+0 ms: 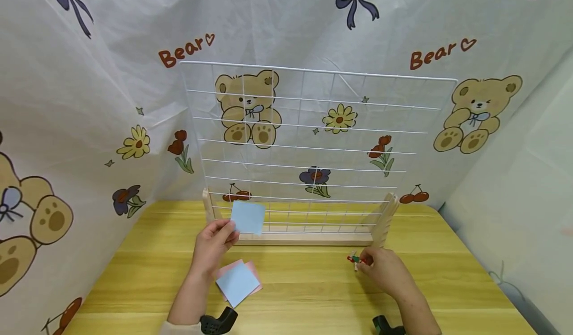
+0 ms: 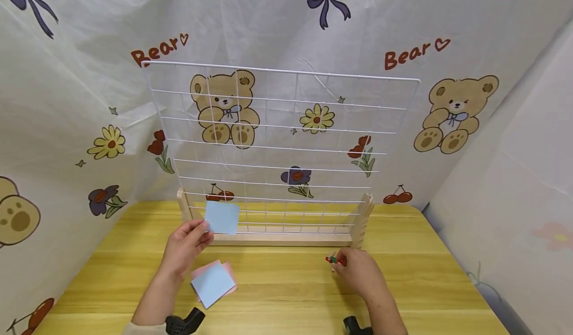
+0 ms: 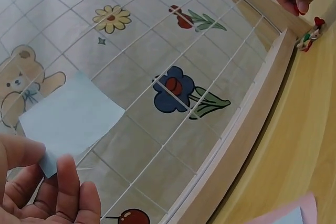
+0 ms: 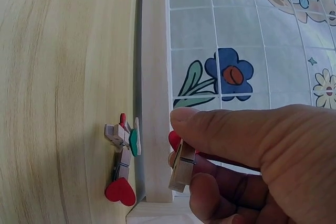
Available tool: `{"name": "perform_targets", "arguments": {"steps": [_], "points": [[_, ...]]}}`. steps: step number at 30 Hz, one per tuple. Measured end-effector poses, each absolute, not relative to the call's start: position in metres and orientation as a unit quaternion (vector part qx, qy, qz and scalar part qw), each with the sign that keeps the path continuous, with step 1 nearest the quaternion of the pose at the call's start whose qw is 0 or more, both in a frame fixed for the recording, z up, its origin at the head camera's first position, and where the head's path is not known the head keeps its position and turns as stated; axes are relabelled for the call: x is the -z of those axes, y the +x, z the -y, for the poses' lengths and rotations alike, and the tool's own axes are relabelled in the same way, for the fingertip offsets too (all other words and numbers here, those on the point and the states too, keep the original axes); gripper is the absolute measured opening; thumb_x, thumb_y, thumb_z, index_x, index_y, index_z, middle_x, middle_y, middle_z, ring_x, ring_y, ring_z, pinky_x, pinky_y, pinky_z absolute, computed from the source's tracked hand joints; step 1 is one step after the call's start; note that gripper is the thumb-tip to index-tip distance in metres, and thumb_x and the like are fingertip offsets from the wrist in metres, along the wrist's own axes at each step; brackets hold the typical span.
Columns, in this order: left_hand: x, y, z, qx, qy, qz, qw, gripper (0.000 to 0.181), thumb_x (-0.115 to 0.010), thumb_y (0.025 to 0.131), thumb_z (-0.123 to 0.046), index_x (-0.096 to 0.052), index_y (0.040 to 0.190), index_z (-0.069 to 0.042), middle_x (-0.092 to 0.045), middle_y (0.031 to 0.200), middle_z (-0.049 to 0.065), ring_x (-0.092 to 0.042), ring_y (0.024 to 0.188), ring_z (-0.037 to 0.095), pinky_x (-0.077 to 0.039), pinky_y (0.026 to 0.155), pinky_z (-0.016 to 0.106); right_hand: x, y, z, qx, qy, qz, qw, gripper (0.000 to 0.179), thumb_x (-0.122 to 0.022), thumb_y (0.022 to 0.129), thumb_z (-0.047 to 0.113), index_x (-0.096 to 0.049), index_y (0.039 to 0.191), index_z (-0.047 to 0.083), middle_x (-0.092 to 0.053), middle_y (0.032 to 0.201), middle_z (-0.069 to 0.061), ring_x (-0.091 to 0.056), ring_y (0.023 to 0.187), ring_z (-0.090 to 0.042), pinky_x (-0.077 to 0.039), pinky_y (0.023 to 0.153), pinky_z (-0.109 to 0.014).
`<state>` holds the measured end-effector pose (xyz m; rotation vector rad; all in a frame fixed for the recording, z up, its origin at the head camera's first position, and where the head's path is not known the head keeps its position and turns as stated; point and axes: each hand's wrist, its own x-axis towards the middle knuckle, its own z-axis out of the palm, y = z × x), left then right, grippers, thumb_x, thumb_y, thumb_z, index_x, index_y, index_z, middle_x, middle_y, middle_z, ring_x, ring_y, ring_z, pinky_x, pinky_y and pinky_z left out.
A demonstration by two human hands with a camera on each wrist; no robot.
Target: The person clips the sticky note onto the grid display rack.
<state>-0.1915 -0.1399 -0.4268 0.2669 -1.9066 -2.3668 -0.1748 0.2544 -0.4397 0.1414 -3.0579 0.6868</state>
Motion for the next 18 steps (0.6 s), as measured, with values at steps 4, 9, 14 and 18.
{"name": "perform_targets", "arguments": {"steps": [4,9,14,18], "points": [[0.428,-0.195,0.136,0.781,0.093,0.616,0.042,0.031,-0.060,0.104,-0.014,-0.056,0.127,0.005,-0.063,0.102,-0.001,-0.067,0.093,0.012,-0.059,0.090,0.026,0.440,-0.176,-0.254,-0.215,0.048,0.976,0.001,0.010,-0.080,0.087,0.014,-0.069,0.087,0.014,-0.063,0.077,0.003,-0.050,0.067,-0.014,-0.043,0.061,-0.031],[0.434,-0.203,0.138,0.792,0.110,0.597,0.062,0.032,-0.059,0.104,-0.012,-0.054,0.131,0.004,-0.063,0.099,-0.006,-0.067,0.093,0.011,-0.058,0.089,0.024,0.442,-0.177,-0.254,-0.213,0.049,0.976,0.000,0.010,-0.079,0.088,0.015,-0.069,0.087,0.014,-0.063,0.077,0.004,-0.051,0.068,-0.013,-0.043,0.062,-0.032],[0.439,-0.210,0.140,0.803,0.112,0.581,0.069,0.030,-0.058,0.104,-0.010,-0.054,0.130,0.004,-0.064,0.095,-0.006,-0.068,0.091,0.011,-0.058,0.086,0.023,0.444,-0.177,-0.254,-0.216,0.043,0.975,-0.003,0.010,-0.079,0.088,0.016,-0.069,0.088,0.014,-0.063,0.078,0.004,-0.051,0.068,-0.014,-0.043,0.062,-0.032],[0.439,-0.213,0.139,0.801,0.112,0.585,0.061,0.033,-0.057,0.104,-0.010,-0.053,0.134,0.005,-0.063,0.097,-0.005,-0.068,0.092,0.010,-0.058,0.087,0.023,0.442,-0.177,-0.255,-0.218,0.035,0.975,-0.004,0.010,-0.079,0.088,0.015,-0.069,0.088,0.014,-0.064,0.079,0.003,-0.051,0.068,-0.014,-0.043,0.061,-0.032]]}}
